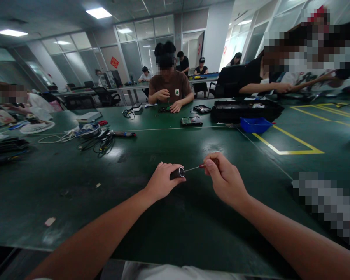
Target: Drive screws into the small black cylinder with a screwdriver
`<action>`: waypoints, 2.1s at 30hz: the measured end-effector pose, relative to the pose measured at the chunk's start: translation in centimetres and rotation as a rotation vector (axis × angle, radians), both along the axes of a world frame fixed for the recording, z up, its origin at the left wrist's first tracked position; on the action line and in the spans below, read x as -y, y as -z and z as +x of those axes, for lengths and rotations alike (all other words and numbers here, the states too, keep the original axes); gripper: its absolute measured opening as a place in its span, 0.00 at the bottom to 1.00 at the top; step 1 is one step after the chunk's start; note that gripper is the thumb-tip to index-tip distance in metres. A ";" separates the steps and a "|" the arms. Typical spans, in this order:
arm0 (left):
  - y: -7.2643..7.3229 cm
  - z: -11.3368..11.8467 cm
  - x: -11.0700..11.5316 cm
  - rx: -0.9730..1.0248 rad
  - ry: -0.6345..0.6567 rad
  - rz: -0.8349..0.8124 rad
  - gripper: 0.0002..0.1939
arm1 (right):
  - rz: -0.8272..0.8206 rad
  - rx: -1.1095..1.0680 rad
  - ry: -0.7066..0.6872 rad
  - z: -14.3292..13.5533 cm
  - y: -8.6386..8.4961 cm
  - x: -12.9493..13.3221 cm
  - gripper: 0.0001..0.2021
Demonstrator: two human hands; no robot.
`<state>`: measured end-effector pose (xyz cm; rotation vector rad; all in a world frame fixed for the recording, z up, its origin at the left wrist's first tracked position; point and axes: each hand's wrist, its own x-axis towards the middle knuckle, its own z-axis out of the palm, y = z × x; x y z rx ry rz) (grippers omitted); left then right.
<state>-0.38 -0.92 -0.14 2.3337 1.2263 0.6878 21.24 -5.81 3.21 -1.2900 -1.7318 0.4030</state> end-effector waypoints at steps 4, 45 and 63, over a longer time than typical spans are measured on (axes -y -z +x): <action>0.0 0.0 0.0 0.009 0.007 -0.010 0.19 | 0.028 0.046 0.050 0.1 -0.1 -0.1 0.11; -1.4 2.2 -0.8 -0.301 0.018 -0.218 0.21 | 0.064 0.027 0.066 0.8 -0.8 -0.4 0.11; -2.1 -4.0 -4.3 0.383 -0.193 -0.631 0.10 | 0.051 0.040 0.021 0.9 -0.6 -0.6 0.11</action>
